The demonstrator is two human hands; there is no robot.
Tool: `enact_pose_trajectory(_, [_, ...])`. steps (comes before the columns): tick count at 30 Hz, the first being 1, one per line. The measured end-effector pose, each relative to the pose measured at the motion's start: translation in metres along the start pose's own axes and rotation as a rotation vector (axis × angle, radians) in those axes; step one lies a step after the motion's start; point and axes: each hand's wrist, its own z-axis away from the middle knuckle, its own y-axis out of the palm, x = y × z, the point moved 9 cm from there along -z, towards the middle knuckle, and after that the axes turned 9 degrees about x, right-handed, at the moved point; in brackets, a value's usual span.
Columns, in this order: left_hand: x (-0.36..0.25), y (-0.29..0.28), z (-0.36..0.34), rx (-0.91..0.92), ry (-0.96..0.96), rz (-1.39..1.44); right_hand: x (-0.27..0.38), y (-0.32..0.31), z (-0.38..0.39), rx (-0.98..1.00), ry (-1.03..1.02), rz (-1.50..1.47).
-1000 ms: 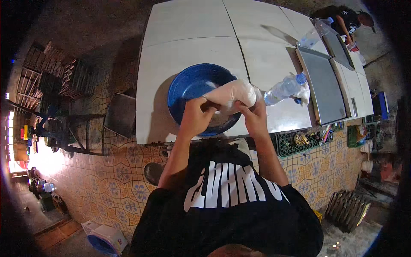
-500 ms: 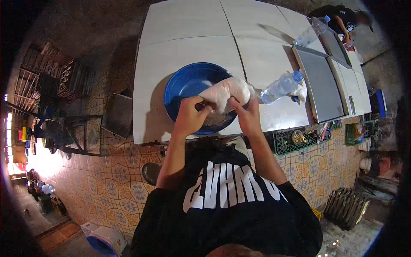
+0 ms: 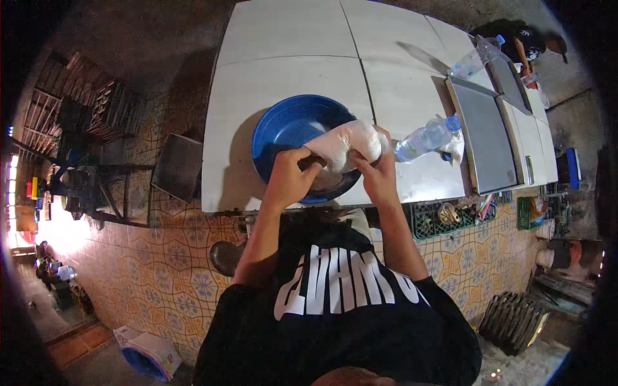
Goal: The person pours powder from a plastic bag into a bowl, adds water from a bottle into the bowl, and empties the remaining powder from the bag into the bowl by hand.
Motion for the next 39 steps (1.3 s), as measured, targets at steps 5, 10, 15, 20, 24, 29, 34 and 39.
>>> enact_pose_trajectory(5, [0.011,0.003,-0.001,0.020,-0.085,0.181,-0.003,-0.007,-0.001,-0.080,0.019,0.012])
enact_pose_trajectory(10, [0.005,0.011,-0.002,0.040,-0.118,0.473,-0.008,0.008,0.002,-0.019,0.117,-0.060])
enact_pose_trajectory(15, [0.010,0.007,-0.003,0.014,-0.126,0.342,-0.002,0.024,-0.004,0.137,0.085,0.170])
enact_pose_trajectory(20, [0.009,0.006,-0.002,-0.018,-0.087,0.295,0.003,0.022,-0.005,0.103,0.033,0.283])
enact_pose_trajectory(24, [0.011,0.007,0.000,-0.019,-0.082,0.296,0.006,0.022,-0.008,0.142,0.024,0.337])
enact_pose_trajectory(29, [0.008,0.014,0.001,0.000,-0.098,0.365,0.011,0.021,-0.007,0.144,0.017,0.308])
enact_pose_trajectory(34, [0.006,0.016,-0.002,0.028,-0.122,0.282,0.005,0.017,-0.004,0.090,-0.024,0.451])
enact_pose_trajectory(39, [-0.004,0.009,-0.001,-0.043,-0.022,0.215,0.012,0.021,-0.006,0.113,0.019,0.395])
